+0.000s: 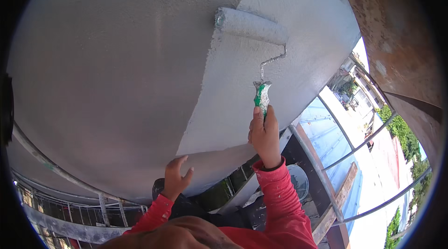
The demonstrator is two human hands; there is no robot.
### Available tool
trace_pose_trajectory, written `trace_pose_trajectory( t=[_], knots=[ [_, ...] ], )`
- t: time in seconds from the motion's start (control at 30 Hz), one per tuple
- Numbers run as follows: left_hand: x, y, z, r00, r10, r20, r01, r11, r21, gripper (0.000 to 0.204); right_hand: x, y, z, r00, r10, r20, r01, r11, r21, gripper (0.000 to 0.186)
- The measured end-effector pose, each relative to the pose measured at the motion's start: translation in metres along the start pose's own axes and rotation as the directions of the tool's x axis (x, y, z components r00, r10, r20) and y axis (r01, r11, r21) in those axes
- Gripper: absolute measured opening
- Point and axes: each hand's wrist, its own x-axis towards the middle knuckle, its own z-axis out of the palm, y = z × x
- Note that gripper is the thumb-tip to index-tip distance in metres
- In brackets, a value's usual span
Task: The person paints a ceiling using a paint roller, repeatedly dipping it into a paint bucket and applying white paint in long strokes. The person stands on scaffolding and works on a large overhead surface, periodically reloading the roller to continue coverage.
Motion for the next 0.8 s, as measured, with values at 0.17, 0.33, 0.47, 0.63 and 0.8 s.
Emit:
trace_pose_trajectory(
  t=[0.17,0.33,0.47,0.63,0.8],
  knots=[
    [-0.093,-0.009,0.050,0.920,-0.030,0.392,0.094,0.985,-0.145,0.044,0.047,-0.070,-0.018,0.999,-0.007,-0.046,0.004,0.998,-0.055,0.042],
    [-0.121,-0.007,0.071,0.743,0.001,0.669,0.061,0.996,-0.070,0.047,0.096,-0.129,-0.035,0.988,-0.104,-0.118,0.096,0.993,-0.076,0.043],
    [-0.128,-0.011,0.078,0.611,-0.019,0.792,0.024,1.000,0.005,0.047,0.130,-0.159,-0.050,0.982,-0.143,-0.121,0.132,0.987,-0.092,0.047],
    [-0.120,-0.032,0.076,0.587,-0.076,0.806,0.082,0.996,0.034,0.050,0.147,-0.170,-0.046,0.971,-0.193,-0.143,0.182,0.980,-0.082,0.046],
    [-0.093,-0.055,0.062,0.689,-0.218,0.691,0.214,0.972,0.094,0.043,0.108,-0.115,-0.014,0.986,-0.121,-0.119,0.114,0.991,-0.066,0.045]
  ],
)
